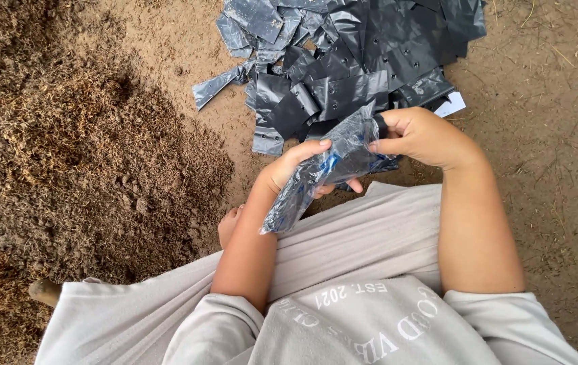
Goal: Picking up and opening individual black plastic polybags from a pile in preparation for planting.
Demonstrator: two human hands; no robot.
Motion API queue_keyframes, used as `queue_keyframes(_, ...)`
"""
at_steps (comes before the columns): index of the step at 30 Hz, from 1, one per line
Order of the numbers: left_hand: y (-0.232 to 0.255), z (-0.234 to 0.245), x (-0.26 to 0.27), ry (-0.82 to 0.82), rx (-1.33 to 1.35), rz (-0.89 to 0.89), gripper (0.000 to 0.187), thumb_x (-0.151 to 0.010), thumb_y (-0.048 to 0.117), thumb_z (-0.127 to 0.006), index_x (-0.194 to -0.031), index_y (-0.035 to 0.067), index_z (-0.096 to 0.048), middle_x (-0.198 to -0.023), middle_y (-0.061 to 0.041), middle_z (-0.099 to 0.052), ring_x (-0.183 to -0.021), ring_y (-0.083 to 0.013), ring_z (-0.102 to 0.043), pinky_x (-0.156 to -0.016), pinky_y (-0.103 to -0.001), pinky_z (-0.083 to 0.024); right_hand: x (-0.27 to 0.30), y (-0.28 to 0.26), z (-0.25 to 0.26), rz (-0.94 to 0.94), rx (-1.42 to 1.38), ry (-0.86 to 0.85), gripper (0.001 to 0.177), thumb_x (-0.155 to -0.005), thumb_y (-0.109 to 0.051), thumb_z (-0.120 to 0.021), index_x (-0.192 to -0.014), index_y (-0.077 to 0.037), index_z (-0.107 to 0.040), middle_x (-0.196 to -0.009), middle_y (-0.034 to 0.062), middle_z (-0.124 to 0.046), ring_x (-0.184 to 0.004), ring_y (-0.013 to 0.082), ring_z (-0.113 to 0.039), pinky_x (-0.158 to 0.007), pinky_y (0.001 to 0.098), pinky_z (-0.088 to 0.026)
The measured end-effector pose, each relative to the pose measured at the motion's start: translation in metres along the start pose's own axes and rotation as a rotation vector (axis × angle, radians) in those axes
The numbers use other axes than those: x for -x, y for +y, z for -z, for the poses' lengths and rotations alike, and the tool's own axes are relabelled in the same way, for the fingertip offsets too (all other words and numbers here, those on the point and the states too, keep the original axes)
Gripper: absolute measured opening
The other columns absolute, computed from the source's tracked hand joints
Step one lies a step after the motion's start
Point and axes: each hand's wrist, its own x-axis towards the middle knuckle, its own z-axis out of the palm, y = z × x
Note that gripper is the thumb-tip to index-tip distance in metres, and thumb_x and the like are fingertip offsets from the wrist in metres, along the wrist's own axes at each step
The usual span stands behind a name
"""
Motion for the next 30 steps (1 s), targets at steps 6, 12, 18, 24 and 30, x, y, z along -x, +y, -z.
queue_keyframes(6, 0.016, 0.005, 0.01, 0.062, 0.008, 0.066, 0.053, -0.099, 0.049, -0.056, -0.098, -0.003, -0.067, -0.07, -0.012, -0.058, -0.055, -0.0144, -0.051, -0.049, -0.024, -0.033, -0.001, -0.016, -0.014, -0.023, -0.023, -0.056, 0.017, -0.089, -0.008, -0.078, -0.104, -0.002, -0.077, -0.078, 0.0077, -0.076, -0.05, 0.0073, -0.054, -0.048, 0.0201, -0.046)
queue_keyframes(12, -0.003, 0.027, -0.002, 0.195, 0.09, -0.038, 0.05, -0.09, 0.047, -0.069, -0.086, -0.003, -0.064, -0.064, -0.018, -0.054, -0.051, -0.0256, -0.047, -0.042, -0.03, -0.03, -0.009, -0.043, -0.033, -0.02, 0.028, 0.034, 0.016, -0.086, -0.012, -0.084, -0.094, 0.0, -0.074, -0.069, 0.0041, -0.07, -0.047, 0.0093, -0.048, -0.042, 0.0246, -0.04)
queue_keyframes(18, 0.001, 0.029, 0.001, 0.281, 0.116, -0.125, 0.044, -0.088, 0.04, -0.075, -0.077, -0.001, -0.065, -0.058, -0.017, -0.054, -0.044, -0.0202, -0.044, -0.043, -0.027, -0.029, -0.019, -0.013, -0.045, 0.054, -0.154, 0.092, 0.024, -0.079, -0.004, -0.089, -0.09, -0.002, -0.068, -0.068, 0.0082, -0.069, -0.053, 0.0122, -0.063, -0.05, 0.0228, -0.051)
queue_keyframes(24, 0.002, 0.016, 0.005, 0.37, -0.029, -0.196, 0.063, -0.082, 0.046, -0.078, -0.106, -0.011, -0.067, -0.084, -0.027, -0.068, -0.064, -0.0301, -0.062, -0.053, -0.032, -0.045, -0.028, -0.001, -0.059, 0.116, -0.325, 0.179, 0.024, -0.08, 0.004, -0.086, -0.095, 0.002, -0.067, -0.075, 0.0146, -0.071, -0.061, 0.0188, -0.071, -0.055, 0.0313, -0.06)
queue_keyframes(30, -0.002, 0.004, -0.005, 0.343, 0.082, -0.221, 0.04, -0.077, 0.022, -0.076, -0.097, -0.012, -0.068, -0.073, -0.026, -0.064, -0.061, -0.0342, -0.064, -0.049, -0.035, -0.048, -0.013, -0.026, -0.043, 0.176, -0.081, 0.366, 0.028, -0.079, 0.002, -0.089, -0.093, -0.002, -0.064, -0.073, 0.0049, -0.061, -0.064, 0.0121, -0.057, -0.058, 0.0281, -0.049)
